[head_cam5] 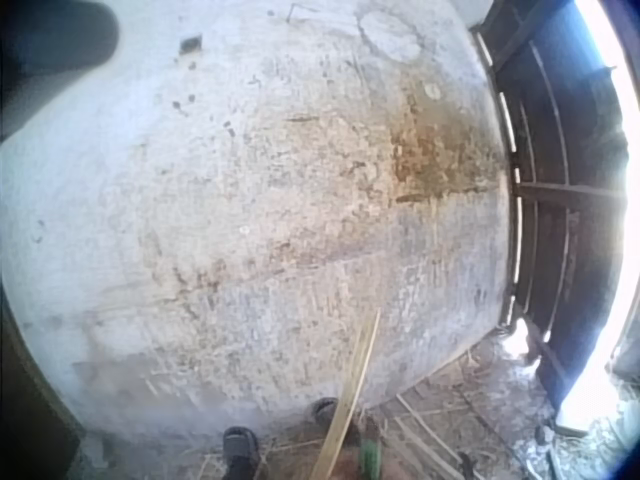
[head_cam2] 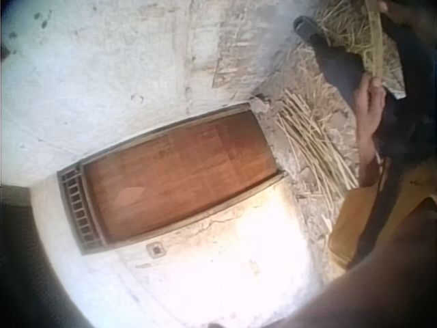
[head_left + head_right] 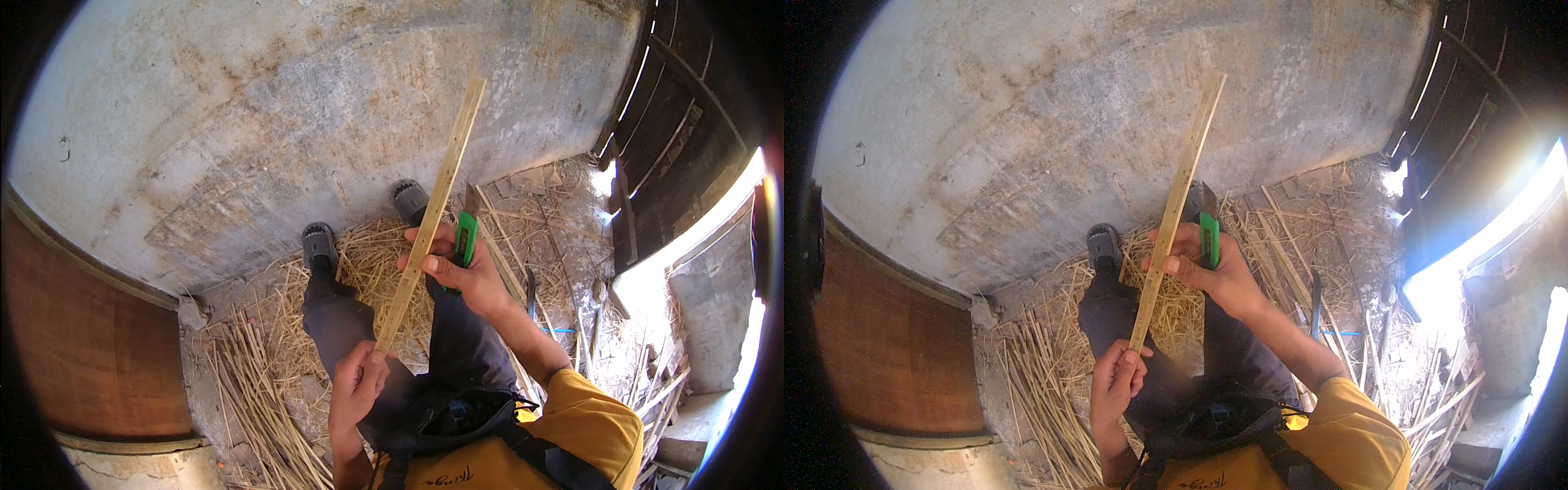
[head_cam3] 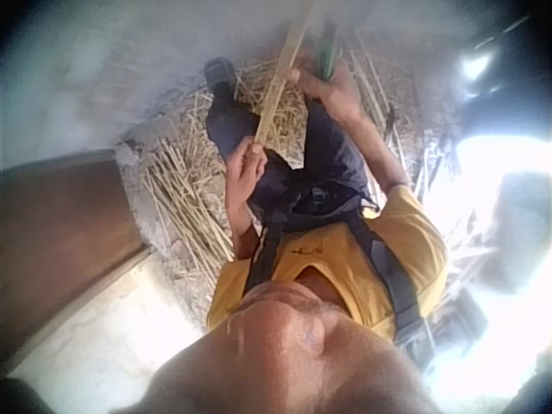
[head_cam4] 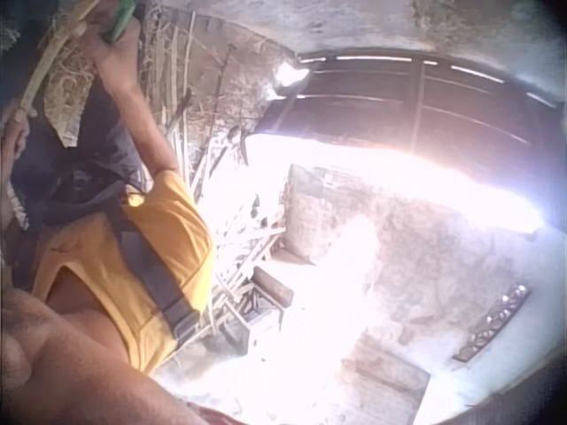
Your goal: The person whittles a strip of bamboo by shaving the edges and surface with a machete and a utility knife.
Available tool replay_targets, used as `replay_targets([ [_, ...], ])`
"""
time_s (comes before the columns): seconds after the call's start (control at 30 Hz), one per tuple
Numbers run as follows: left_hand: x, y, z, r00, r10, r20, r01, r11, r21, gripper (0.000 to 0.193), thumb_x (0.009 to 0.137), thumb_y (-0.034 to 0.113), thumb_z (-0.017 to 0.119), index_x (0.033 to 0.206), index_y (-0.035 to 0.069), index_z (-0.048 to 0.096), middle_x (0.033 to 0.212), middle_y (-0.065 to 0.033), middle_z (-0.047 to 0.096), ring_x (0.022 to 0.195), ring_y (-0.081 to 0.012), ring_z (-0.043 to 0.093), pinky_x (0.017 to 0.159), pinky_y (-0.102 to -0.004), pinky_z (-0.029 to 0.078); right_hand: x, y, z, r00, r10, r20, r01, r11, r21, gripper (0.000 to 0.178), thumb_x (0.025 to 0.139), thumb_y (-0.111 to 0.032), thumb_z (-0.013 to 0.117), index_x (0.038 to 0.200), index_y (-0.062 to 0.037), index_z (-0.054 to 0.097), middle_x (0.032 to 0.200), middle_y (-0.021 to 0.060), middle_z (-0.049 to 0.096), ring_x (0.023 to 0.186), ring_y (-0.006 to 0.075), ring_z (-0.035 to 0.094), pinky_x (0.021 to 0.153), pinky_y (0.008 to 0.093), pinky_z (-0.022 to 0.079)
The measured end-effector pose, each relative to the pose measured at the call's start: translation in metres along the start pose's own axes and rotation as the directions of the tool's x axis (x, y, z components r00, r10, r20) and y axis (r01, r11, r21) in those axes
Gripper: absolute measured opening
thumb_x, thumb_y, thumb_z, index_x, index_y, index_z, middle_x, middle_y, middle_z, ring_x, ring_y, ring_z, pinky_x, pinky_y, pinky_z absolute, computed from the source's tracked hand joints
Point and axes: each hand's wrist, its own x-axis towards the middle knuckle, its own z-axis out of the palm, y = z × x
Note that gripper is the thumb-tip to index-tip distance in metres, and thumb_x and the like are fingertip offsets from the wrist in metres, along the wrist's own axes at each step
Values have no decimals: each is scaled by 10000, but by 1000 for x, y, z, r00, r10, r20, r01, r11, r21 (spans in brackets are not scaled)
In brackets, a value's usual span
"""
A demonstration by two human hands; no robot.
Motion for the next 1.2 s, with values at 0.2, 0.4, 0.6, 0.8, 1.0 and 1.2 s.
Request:
replay_targets([
  [0.2,-4,10,4,991,-124,51,128,986,-104,506,1133,371,445,1458,-17,451,927,-139,678,641,-201,692,525,-279,533,16,17,-16,998,12,-55,-9,998,60,443,971,-204,748,1355,-31,611,1098,116,751,677,51,556,581,189,364],
  [0.4,-3,-7,-15,966,-77,248,154,939,-307,770,1082,600,411,1574,20,293,1365,-268,632,1154,-393,710,1017,-486,556,44,9,-48,997,-12,-71,30,965,260,383,1020,-204,676,1355,-32,607,1088,98,745,530,6,309,492,191,268],
  [0.6,-3,-19,-18,936,12,353,169,862,-478,857,1052,643,427,1625,51,192,1552,-317,464,1431,-434,498,1161,-558,431,72,2,-69,993,3,-122,32,958,283,387,1039,-176,641,1387,-15,592,1156,112,729,510,15,327,473,199,268],
  [0.8,-4,-20,-14,925,-18,381,224,834,-505,884,1035,669,440,1636,68,197,1574,-326,429,1452,-443,469,1165,-572,424,77,-2,-69,988,7,-157,22,983,182,406,1076,-207,600,1432,-16,562,1171,90,710,488,8,298,491,196,285],
  [1.0,1,-28,-16,904,26,426,270,737,-619,731,1083,498,500,1627,69,268,1565,-325,442,1410,-459,510,1131,-572,464,79,-7,-62,987,-1,-163,23,992,128,408,1072,-231,615,1419,-19,578,1179,90,712,499,14,292,486,206,271],
  [1.2,-3,-25,-15,936,-21,351,200,853,-482,507,1081,93,525,1563,25,383,1493,-291,533,1342,-430,584,1060,-535,542,87,-8,-63,987,0,-163,14,996,86,374,1071,-245,614,1371,-20,621,1168,102,729,506,18,297,488,209,274],
])
